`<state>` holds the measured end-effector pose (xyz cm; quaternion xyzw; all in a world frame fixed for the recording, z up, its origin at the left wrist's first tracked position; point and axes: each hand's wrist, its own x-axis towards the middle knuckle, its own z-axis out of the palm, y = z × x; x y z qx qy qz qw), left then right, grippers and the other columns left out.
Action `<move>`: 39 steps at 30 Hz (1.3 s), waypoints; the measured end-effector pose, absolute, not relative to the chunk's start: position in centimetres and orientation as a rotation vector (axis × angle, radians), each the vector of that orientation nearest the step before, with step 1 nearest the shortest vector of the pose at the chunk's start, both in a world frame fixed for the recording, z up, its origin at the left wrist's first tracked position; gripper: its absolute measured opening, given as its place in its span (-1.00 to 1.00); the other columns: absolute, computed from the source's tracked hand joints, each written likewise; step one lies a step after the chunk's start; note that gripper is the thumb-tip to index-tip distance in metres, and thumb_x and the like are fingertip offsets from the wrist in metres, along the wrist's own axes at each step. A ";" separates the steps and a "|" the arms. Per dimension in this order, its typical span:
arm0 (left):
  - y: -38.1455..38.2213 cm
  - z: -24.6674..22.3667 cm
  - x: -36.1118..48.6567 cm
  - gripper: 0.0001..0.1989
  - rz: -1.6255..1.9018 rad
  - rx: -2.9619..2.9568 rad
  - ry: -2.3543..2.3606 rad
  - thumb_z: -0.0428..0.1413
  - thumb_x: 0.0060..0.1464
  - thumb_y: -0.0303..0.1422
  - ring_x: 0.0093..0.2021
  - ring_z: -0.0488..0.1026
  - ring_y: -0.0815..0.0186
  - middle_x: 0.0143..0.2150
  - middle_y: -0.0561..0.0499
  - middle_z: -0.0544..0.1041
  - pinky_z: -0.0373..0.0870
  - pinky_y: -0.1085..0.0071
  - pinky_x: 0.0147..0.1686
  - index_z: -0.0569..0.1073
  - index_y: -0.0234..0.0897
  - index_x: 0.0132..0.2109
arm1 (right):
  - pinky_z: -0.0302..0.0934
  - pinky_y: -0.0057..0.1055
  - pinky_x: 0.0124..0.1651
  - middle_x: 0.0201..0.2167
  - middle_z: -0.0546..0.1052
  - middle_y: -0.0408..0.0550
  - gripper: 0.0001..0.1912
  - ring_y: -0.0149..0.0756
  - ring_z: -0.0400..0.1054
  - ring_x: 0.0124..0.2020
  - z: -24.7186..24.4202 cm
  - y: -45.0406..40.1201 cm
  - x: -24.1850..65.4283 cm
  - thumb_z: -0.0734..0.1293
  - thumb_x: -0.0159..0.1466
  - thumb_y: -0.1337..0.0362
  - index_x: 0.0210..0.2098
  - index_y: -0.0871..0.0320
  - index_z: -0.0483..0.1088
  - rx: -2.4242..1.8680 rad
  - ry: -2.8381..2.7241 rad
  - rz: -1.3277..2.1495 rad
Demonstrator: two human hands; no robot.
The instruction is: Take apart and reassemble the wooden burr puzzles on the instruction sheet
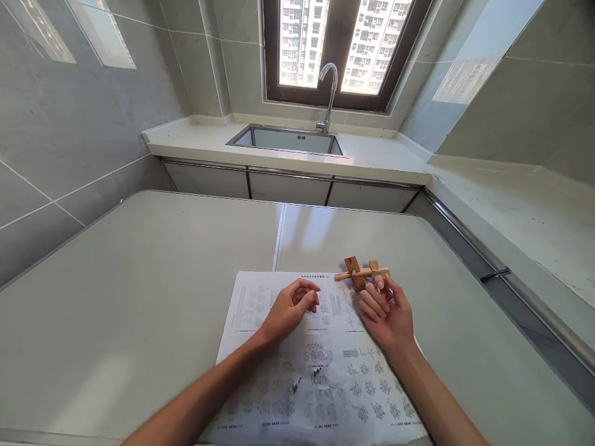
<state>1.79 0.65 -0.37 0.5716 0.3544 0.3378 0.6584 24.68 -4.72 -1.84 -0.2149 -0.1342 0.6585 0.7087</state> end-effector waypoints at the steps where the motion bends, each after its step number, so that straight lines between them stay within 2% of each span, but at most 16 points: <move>1: 0.6 -0.3 1.8 -0.79 0.765 1.294 0.802 0.14 0.28 -0.21 -0.30 0.44 0.33 -0.31 0.03 0.49 0.43 0.35 -0.13 0.48 -0.28 -0.10 | -0.02 -0.63 -0.72 -0.72 0.09 -0.40 -0.82 -0.54 -0.08 -0.73 -1.8 -4.7 24.7 0.43 0.37 0.25 -0.35 0.11 0.40 -0.483 -0.296 1.450; 3: 0.6 -0.3 1.8 -0.79 0.768 1.291 0.803 0.14 0.28 -0.22 -0.30 0.44 0.33 -0.31 0.03 0.49 0.43 0.34 -0.13 0.48 -0.28 -0.11 | -0.01 -0.63 -0.71 -0.72 0.09 -0.41 -0.92 -0.53 -0.05 -0.74 -1.7 -4.7 24.9 0.42 0.37 0.26 -0.25 0.09 0.45 -0.497 -0.283 1.424; 5: 0.6 -0.3 1.8 -0.79 0.770 1.288 0.800 0.15 0.27 -0.21 -0.30 0.44 0.33 -0.31 0.03 0.49 0.43 0.34 -0.14 0.48 -0.28 -0.11 | 0.01 -0.62 -0.70 -0.70 0.10 -0.40 -0.93 -0.53 -0.03 -0.73 -1.8 -4.6 25.0 0.42 0.36 0.25 -0.17 0.07 0.48 -0.517 -0.262 1.401; 14: 0.6 -0.7 1.6 -0.77 0.763 1.303 0.793 0.13 0.30 -0.19 -0.29 0.45 0.32 -0.29 0.01 0.50 0.43 0.34 -0.14 0.49 -0.27 -0.08 | 0.12 -0.63 -0.63 -0.56 0.20 -0.34 -0.67 -0.51 0.03 -0.64 -1.5 -4.3 24.8 0.42 0.34 0.24 0.09 -0.01 0.46 -0.633 -0.257 1.325; 21: 0.5 -0.7 1.5 -0.74 0.768 1.293 0.800 0.15 0.29 -0.15 -0.29 0.47 0.31 -0.29 0.01 0.52 0.44 0.33 -0.15 0.50 -0.26 -0.09 | 0.15 -0.61 -0.61 -0.46 0.27 -0.30 -0.61 -0.52 0.03 -0.62 -2.2 -4.1 25.6 0.44 0.28 0.28 0.09 -0.06 0.43 -0.689 -0.269 1.278; 29: 0.5 -1.2 1.6 -0.73 0.778 1.302 0.778 0.12 0.31 -0.16 -0.28 0.46 0.31 -0.28 -0.01 0.50 0.43 0.33 -0.15 0.48 -0.28 -0.07 | 0.21 -0.60 -0.57 -0.29 0.46 -0.18 -0.64 -0.52 0.12 -0.57 -2.7 -4.0 26.0 0.46 0.25 0.32 0.02 -0.04 0.44 -0.691 -0.234 1.283; 39: 0.5 -1.2 1.6 -0.74 0.790 1.303 0.775 0.13 0.31 -0.17 -0.30 0.45 0.32 -0.28 -0.01 0.50 0.43 0.33 -0.16 0.48 -0.29 -0.07 | 0.23 -0.54 -0.56 -0.30 0.46 -0.17 -0.73 -0.48 0.15 -0.56 -2.8 -4.3 26.5 0.44 0.24 0.30 -0.06 0.01 0.46 -0.652 -0.233 1.227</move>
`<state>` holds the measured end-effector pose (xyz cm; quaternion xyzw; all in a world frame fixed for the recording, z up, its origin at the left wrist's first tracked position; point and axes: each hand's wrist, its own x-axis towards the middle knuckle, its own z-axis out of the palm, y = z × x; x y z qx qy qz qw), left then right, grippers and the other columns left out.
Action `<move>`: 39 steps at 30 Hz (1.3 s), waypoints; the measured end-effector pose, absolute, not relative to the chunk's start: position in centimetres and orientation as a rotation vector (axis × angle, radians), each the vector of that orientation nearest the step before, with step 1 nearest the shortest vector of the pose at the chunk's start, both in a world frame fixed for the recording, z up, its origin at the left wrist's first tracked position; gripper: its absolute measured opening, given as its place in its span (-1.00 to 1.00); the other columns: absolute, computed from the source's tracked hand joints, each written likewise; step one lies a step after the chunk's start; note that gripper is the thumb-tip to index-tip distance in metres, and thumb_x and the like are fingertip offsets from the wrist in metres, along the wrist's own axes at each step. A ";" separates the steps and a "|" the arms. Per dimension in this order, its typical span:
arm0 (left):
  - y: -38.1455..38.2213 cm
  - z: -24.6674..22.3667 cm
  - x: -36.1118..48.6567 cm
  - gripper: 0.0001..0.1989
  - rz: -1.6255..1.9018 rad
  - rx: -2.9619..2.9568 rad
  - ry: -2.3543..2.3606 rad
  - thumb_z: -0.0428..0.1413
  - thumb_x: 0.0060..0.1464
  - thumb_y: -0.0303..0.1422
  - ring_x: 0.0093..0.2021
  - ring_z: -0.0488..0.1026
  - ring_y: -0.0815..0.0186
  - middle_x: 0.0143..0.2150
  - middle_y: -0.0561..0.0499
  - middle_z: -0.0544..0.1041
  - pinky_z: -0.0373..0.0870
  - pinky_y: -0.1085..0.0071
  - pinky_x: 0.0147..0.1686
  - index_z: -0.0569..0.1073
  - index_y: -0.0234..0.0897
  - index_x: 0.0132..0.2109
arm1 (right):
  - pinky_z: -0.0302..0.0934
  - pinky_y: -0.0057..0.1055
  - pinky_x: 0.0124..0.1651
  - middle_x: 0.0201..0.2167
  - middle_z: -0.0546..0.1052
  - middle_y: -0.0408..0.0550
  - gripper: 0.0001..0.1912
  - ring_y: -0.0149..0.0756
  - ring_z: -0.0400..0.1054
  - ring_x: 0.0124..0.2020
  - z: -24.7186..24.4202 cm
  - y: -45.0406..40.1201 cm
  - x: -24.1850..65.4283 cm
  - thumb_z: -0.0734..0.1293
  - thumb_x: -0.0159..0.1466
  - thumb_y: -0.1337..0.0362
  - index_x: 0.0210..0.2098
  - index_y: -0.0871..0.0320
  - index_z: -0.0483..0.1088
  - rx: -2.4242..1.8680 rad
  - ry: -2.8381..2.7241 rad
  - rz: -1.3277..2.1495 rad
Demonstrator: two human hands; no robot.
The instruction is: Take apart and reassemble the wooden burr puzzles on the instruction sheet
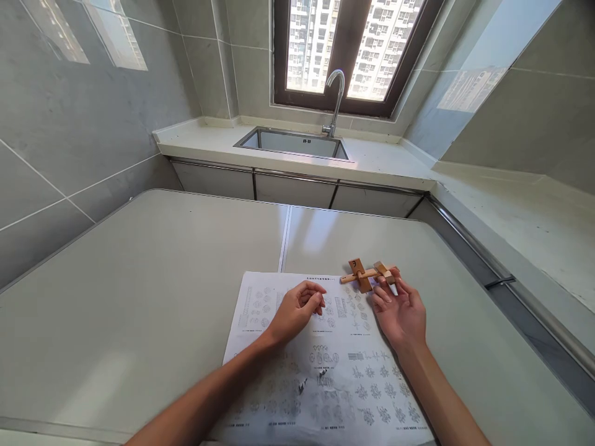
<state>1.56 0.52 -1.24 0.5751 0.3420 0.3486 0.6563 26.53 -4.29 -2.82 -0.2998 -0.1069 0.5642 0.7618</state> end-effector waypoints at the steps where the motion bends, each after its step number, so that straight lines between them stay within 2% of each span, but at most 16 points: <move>1: 0.5 -1.2 1.5 -0.74 0.788 1.306 0.775 0.13 0.31 -0.17 -0.29 0.45 0.32 -0.28 -0.01 0.50 0.43 0.33 -0.16 0.48 -0.29 -0.07 | 0.23 -0.53 -0.56 -0.31 0.45 -0.18 -0.75 -0.47 0.14 -0.56 -2.8 -4.4 26.6 0.44 0.23 0.30 -0.08 0.01 0.46 -0.630 -0.228 1.208; 6: 0.4 -0.9 1.5 -0.75 0.777 1.310 0.784 0.12 0.31 -0.19 -0.29 0.45 0.32 -0.28 0.00 0.51 0.43 0.33 -0.15 0.48 -0.29 -0.06 | 0.22 -0.53 -0.55 -0.46 0.32 -0.23 -0.89 -0.45 0.12 -0.57 -2.2 -5.1 26.7 0.42 0.25 0.27 -0.27 0.03 0.39 -0.510 -0.172 1.218; 11: 0.4 -1.0 1.5 -0.76 0.769 1.310 0.794 0.11 0.32 -0.20 -0.28 0.46 0.31 -0.29 0.00 0.51 0.43 0.31 -0.13 0.48 -0.29 -0.07 | 0.19 -0.52 -0.56 -0.57 0.19 -0.28 -0.78 -0.43 0.07 -0.61 -1.2 -5.6 25.5 0.43 0.30 0.28 -0.39 0.04 0.29 -0.535 -0.269 1.265; 15: 0.2 -0.9 1.6 -0.73 0.766 1.358 0.796 0.14 0.30 -0.15 -0.23 0.48 0.27 -0.25 -0.03 0.53 0.45 0.27 -0.07 0.48 -0.28 -0.06 | 0.15 -0.50 -0.59 -0.60 0.17 -0.28 -0.66 -0.44 0.01 -0.64 -0.9 -5.8 24.7 0.48 0.30 0.18 -0.44 0.05 0.25 -0.610 -0.354 1.314; 19: -0.3 -0.7 1.6 -0.64 0.721 1.499 0.724 0.19 0.28 -0.12 -0.01 0.51 0.15 0.00 -0.15 0.56 0.43 0.20 0.06 0.46 -0.24 0.07 | 0.13 -0.51 -0.56 -0.63 0.13 -0.30 -0.54 -0.46 -0.03 -0.65 -1.3 -5.9 23.9 0.53 0.26 0.08 -0.49 0.07 0.20 -0.667 -0.440 1.433; 23: -0.8 -0.6 1.6 -0.44 0.650 1.591 0.488 0.21 0.27 -0.14 0.23 0.43 0.02 0.29 -0.22 0.43 0.36 0.11 0.21 0.33 -0.18 0.32 | 0.10 -0.47 -0.52 -0.63 0.16 -0.28 -0.54 -0.44 0.01 -0.63 -1.6 -6.1 23.1 0.51 0.27 0.02 -0.49 0.07 0.21 -0.691 -0.580 1.571; 26: -1.0 -0.4 1.5 -0.42 0.579 1.622 0.441 0.22 0.24 -0.09 0.21 0.42 0.00 0.23 -0.20 0.48 0.34 0.09 0.23 0.36 -0.20 0.30 | 0.02 -0.48 -0.52 -0.62 0.21 -0.26 -0.54 -0.44 0.03 -0.63 -1.5 -6.3 22.4 0.50 0.27 -0.04 -0.49 0.08 0.27 -0.675 -0.708 1.640; 33: -1.3 1.1 1.5 -0.66 0.529 1.577 0.405 0.14 0.31 -0.08 0.11 0.48 0.04 0.04 -0.12 0.56 0.37 0.16 0.18 0.52 -0.23 0.03 | 0.04 -0.45 -0.48 -0.58 0.31 -0.21 -0.59 -0.43 0.12 -0.62 -2.4 -6.5 21.6 0.42 0.36 -0.08 -0.42 0.10 0.41 -0.629 -0.895 1.726; 35: -1.4 1.2 1.6 -0.64 0.537 1.526 0.404 0.17 0.29 -0.09 0.13 0.48 0.04 0.07 -0.12 0.56 0.37 0.16 0.19 0.51 -0.21 0.08 | 0.07 -0.44 -0.49 -0.57 0.33 -0.19 -0.59 -0.42 0.15 -0.62 -2.6 -6.5 21.6 0.41 0.37 -0.06 -0.43 0.10 0.42 -0.622 -0.887 1.741; 39: -1.2 0.5 1.5 -0.38 0.597 1.424 0.414 0.28 0.19 -0.15 0.22 0.43 0.01 0.19 -0.16 0.49 0.34 0.12 0.23 0.34 -0.16 0.32 | 0.07 -0.47 -0.53 -0.57 0.34 -0.18 -0.60 -0.41 0.19 -0.61 -2.5 -6.5 21.6 0.41 0.38 -0.05 -0.43 0.10 0.41 -0.607 -0.875 1.765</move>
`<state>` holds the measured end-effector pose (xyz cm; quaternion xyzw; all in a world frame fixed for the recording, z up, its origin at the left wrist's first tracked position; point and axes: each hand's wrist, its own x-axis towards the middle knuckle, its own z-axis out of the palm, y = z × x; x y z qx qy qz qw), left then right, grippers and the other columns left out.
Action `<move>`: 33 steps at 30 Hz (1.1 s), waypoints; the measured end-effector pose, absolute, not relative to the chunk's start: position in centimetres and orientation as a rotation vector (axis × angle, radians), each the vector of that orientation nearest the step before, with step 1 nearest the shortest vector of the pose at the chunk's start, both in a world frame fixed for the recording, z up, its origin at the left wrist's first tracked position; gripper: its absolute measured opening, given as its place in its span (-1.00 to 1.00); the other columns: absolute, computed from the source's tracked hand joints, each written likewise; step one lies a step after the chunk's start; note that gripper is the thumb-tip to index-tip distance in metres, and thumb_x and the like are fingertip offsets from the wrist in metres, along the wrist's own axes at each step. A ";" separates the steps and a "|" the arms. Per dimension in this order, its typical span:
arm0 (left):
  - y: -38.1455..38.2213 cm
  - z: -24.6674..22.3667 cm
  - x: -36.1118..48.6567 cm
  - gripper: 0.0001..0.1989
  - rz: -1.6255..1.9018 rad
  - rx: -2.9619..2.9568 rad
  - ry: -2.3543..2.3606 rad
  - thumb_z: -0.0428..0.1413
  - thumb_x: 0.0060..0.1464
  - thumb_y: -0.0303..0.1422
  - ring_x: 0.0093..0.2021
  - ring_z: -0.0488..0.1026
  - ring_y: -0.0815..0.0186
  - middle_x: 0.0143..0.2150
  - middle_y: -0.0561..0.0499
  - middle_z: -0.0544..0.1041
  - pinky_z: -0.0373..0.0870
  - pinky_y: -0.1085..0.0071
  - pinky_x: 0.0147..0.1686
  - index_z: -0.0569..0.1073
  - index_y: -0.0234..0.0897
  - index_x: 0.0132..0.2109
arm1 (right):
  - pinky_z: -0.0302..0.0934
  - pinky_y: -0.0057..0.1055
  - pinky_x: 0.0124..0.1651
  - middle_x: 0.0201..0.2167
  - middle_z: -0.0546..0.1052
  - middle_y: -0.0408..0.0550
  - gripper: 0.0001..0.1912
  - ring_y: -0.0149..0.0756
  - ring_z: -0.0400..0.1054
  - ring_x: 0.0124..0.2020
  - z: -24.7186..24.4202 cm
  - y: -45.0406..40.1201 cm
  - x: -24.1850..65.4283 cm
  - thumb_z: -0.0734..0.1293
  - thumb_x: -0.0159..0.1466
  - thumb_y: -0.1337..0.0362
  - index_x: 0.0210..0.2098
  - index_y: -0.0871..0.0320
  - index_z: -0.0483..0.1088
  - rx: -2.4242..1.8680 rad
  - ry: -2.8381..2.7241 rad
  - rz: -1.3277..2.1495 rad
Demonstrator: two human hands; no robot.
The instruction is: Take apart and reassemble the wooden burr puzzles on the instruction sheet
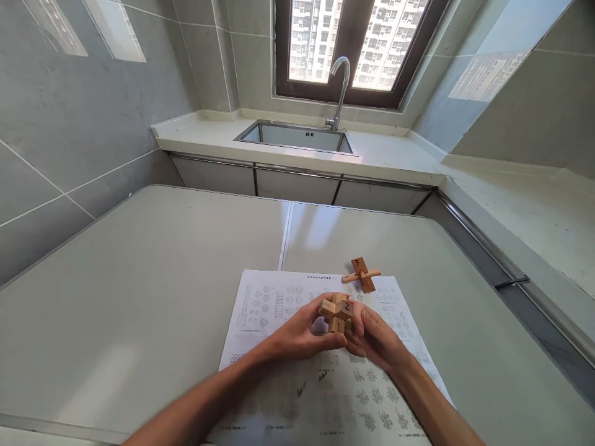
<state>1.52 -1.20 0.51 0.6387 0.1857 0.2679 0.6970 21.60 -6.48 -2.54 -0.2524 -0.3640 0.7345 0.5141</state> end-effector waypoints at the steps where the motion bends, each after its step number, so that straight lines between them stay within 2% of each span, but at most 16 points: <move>1: -1.1 0.3 1.5 -0.38 0.609 1.415 0.420 0.30 0.18 -0.15 0.23 0.42 0.01 0.18 -0.16 0.49 0.33 0.12 0.24 0.34 -0.16 0.32 | 0.07 -0.48 -0.54 -0.57 0.35 -0.18 -0.61 -0.42 0.19 -0.61 -2.4 -6.5 21.5 0.41 0.38 -0.04 -0.41 0.10 0.42 -0.608 -0.880 1.767; 5: -0.6 0.0 1.5 -0.40 0.679 1.413 0.489 0.38 0.07 -0.11 0.19 0.43 0.03 0.15 -0.14 0.49 0.32 0.17 0.23 0.42 -0.16 0.20 | 0.08 -0.51 -0.57 -0.57 0.39 -0.23 -0.71 -0.47 0.18 -0.68 -2.1 -6.6 21.2 0.38 0.42 -0.01 -0.29 0.05 0.41 -0.650 -0.915 1.744; 8: -0.5 -0.1 1.6 -0.36 0.728 1.432 0.553 0.43 -0.03 -0.06 0.08 0.47 0.06 0.05 -0.11 0.52 0.37 0.21 0.12 0.45 -0.19 0.13 | 0.09 -0.52 -0.60 -0.60 0.40 -0.29 -0.75 -0.46 0.18 -0.73 -2.2 -6.6 21.0 0.40 0.41 -0.01 -0.16 0.00 0.38 -0.725 -0.920 1.704; 13: -0.6 -0.2 1.8 -0.32 0.763 1.449 0.587 0.44 -0.04 -0.03 0.03 0.50 0.07 0.01 -0.10 0.56 0.40 0.24 0.07 0.47 -0.18 0.15 | 0.11 -0.49 -0.61 -0.62 0.44 -0.31 -0.59 -0.42 0.22 -0.73 -2.8 -6.2 21.2 0.52 0.27 0.02 -0.02 0.01 0.36 -0.766 -0.879 1.714; 16: -0.6 -0.2 1.8 -0.28 0.788 1.474 0.581 0.45 -0.07 -0.02 0.08 0.49 0.03 0.08 -0.14 0.54 0.39 0.20 0.11 0.47 -0.17 0.19 | 0.14 -0.46 -0.56 -0.58 0.49 -0.22 -0.57 -0.41 0.26 -0.69 -3.2 -6.0 21.5 0.46 0.34 -0.01 0.04 0.10 0.40 -0.774 -1.007 1.704; 21: -0.3 -0.3 1.7 -0.37 0.855 1.565 0.537 0.46 -0.08 -0.02 0.11 0.47 0.02 0.11 -0.15 0.48 0.40 0.20 0.13 0.53 -0.18 0.08 | 0.21 -0.45 -0.46 -0.58 0.50 -0.15 -0.66 -0.40 0.31 -0.60 -2.9 -6.0 21.8 0.37 0.43 0.01 -0.12 0.19 0.48 -0.899 -1.268 1.651; 28: -0.7 -0.2 2.2 -0.44 0.926 1.681 0.619 0.49 -0.10 -0.10 0.01 0.48 0.09 -0.01 -0.10 0.51 0.42 0.21 0.06 0.51 -0.20 -0.02 | 0.22 -0.46 -0.41 -0.51 0.45 -0.20 -0.66 -0.39 0.31 -0.51 -1.8 -6.0 21.0 0.50 0.30 0.02 -0.12 0.13 0.47 -1.093 -1.189 1.477; 33: -0.8 0.0 2.3 -0.45 0.968 1.719 0.663 0.48 -0.08 -0.08 0.00 0.48 0.10 -0.02 -0.09 0.52 0.41 0.22 0.04 0.48 -0.21 -0.03 | 0.19 -0.47 -0.43 -0.47 0.47 -0.20 -0.71 -0.40 0.27 -0.51 -2.2 -5.9 20.6 0.49 0.29 0.07 -0.18 0.11 0.44 -1.127 -1.167 1.346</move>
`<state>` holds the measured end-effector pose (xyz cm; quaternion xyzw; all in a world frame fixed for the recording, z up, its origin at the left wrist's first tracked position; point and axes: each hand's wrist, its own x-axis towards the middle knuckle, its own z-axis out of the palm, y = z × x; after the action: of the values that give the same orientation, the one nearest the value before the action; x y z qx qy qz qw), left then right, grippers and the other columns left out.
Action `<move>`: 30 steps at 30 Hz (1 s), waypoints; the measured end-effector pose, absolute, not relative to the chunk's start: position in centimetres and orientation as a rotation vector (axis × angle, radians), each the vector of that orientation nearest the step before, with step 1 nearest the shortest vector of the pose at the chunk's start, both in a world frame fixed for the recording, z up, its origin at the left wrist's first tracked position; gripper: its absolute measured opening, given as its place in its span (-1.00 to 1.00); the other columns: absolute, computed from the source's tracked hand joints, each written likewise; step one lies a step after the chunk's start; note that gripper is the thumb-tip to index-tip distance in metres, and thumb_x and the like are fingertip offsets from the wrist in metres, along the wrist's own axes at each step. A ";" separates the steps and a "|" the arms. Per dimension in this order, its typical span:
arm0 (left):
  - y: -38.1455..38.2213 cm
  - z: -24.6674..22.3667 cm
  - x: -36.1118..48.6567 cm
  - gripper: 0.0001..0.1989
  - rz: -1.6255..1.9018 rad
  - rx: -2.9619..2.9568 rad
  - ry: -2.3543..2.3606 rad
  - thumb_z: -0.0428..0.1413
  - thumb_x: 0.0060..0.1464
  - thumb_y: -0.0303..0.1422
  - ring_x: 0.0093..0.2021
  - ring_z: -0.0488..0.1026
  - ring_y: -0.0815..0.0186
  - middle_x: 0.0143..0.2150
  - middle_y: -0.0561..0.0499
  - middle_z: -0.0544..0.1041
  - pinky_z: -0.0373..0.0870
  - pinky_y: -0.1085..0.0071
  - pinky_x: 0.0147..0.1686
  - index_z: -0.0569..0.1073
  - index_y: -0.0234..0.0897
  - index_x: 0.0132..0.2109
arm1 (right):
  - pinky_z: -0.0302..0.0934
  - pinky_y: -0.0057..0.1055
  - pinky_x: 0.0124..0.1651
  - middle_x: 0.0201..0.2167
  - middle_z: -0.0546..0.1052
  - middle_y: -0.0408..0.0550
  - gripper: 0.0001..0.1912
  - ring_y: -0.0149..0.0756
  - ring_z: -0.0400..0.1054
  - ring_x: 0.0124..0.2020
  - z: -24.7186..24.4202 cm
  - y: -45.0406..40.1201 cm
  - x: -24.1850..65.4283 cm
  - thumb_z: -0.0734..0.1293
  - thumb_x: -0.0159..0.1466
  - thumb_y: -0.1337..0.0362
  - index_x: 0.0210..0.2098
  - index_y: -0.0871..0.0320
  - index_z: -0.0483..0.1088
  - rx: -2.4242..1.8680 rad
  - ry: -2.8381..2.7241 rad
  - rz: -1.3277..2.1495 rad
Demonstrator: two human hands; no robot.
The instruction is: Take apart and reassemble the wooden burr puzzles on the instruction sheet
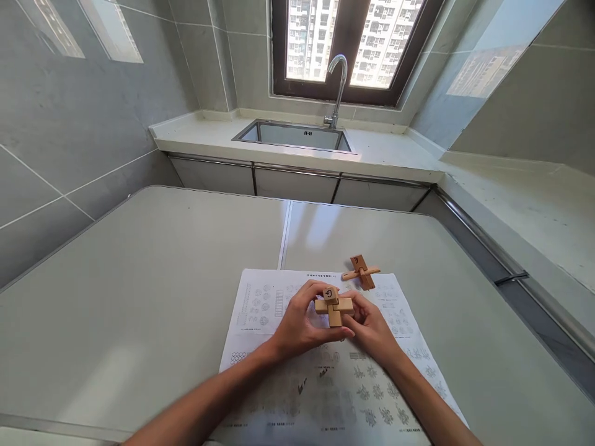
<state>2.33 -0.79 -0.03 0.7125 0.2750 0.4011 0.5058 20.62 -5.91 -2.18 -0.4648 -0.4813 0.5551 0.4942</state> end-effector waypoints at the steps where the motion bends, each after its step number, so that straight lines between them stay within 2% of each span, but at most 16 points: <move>1: -0.8 -0.1 2.3 -0.45 0.977 1.732 0.658 0.47 -0.08 -0.08 0.00 0.48 0.10 -0.02 -0.09 0.52 0.41 0.22 0.04 0.48 -0.21 -0.03 | 0.17 -0.48 -0.43 -0.47 0.47 -0.21 -0.72 -0.41 0.26 -0.51 -2.3 -5.9 20.6 0.49 0.29 0.08 -0.18 0.10 0.43 -1.138 -1.163 1.318; 5: -0.9 -0.2 2.4 -0.45 0.965 1.755 0.678 0.46 -0.06 -0.08 -0.06 0.48 0.14 -0.06 -0.07 0.53 0.43 0.25 -0.02 0.46 -0.20 -0.03 | 0.22 -0.47 -0.40 -0.40 0.55 -0.16 -0.72 -0.37 0.35 -0.46 -2.6 -5.9 20.7 0.48 0.29 0.09 -0.13 0.08 0.43 -1.153 -1.160 1.290; 8: -0.9 -0.4 2.4 -0.44 0.930 1.730 0.713 0.44 -0.03 -0.07 -0.06 0.49 0.14 -0.04 -0.07 0.54 0.44 0.25 -0.02 0.45 -0.19 0.01 | 0.34 -0.40 -0.29 -0.23 0.63 -0.06 -0.62 -0.27 0.48 -0.33 -2.5 -5.8 20.9 0.49 0.30 0.06 0.00 0.05 0.40 -1.104 -1.177 1.351; 11: -0.8 -0.5 2.3 -0.44 0.915 1.663 0.756 0.41 0.01 -0.03 0.00 0.50 0.10 0.01 -0.10 0.55 0.44 0.21 0.05 0.45 -0.19 0.04 | 0.42 -0.30 -0.17 0.01 0.59 0.04 -0.47 -0.21 0.53 -0.22 -2.5 -5.8 21.0 0.51 0.29 0.03 0.15 -0.01 0.32 -1.010 -1.214 1.404; 14: -0.6 -0.6 2.2 -0.45 0.895 1.590 0.798 0.38 0.05 0.00 0.02 0.52 0.09 0.03 -0.10 0.56 0.43 0.19 0.09 0.46 -0.20 0.05 | 0.42 -0.32 -0.21 0.13 0.51 0.08 -0.44 -0.27 0.51 -0.28 -2.5 -5.8 21.1 0.50 0.31 0.02 0.21 -0.03 0.31 -0.995 -1.239 1.425; 16: -0.5 -0.5 2.2 -0.46 0.886 1.564 0.813 0.37 0.06 -0.01 0.03 0.51 0.09 0.03 -0.10 0.56 0.43 0.19 0.10 0.46 -0.20 0.06 | 0.38 -0.36 -0.30 0.09 0.53 0.07 -0.46 -0.32 0.48 -0.34 -2.5 -5.8 21.1 0.49 0.32 0.02 0.20 -0.02 0.33 -1.024 -1.232 1.416; 19: -0.6 -0.2 2.2 -0.47 0.872 1.568 0.793 0.38 0.05 -0.03 0.00 0.51 0.11 0.00 -0.08 0.56 0.43 0.22 0.06 0.47 -0.20 0.04 | 0.27 -0.40 -0.41 -0.18 0.58 -0.02 -0.48 -0.37 0.38 -0.47 -2.7 -5.8 21.2 0.47 0.34 0.00 0.19 0.05 0.37 -1.098 -1.225 1.404; 22: -0.7 0.1 2.2 -0.52 0.832 1.609 0.742 0.40 0.04 -0.07 -0.03 0.50 0.14 -0.04 -0.05 0.55 0.43 0.24 0.03 0.47 -0.20 -0.01 | 0.19 -0.39 -0.42 -0.39 0.52 -0.12 -0.55 -0.40 0.26 -0.54 -2.7 -5.9 21.2 0.41 0.38 -0.04 0.12 0.11 0.43 -1.153 -1.238 1.387; 30: -0.6 -0.3 2.0 -0.52 0.819 1.597 0.716 0.40 0.04 -0.06 0.03 0.49 0.11 -0.03 -0.06 0.55 0.39 0.21 0.10 0.47 -0.20 -0.01 | 0.17 -0.35 -0.35 -0.50 0.44 -0.17 -0.62 -0.36 0.23 -0.53 -2.7 -5.8 21.4 0.27 0.49 -0.06 -0.04 0.14 0.45 -1.015 -1.269 1.499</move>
<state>2.04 -0.60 -0.26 0.6800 0.3050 0.3488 0.5683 21.44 -5.83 -2.72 -0.4101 -0.5131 0.6058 0.4489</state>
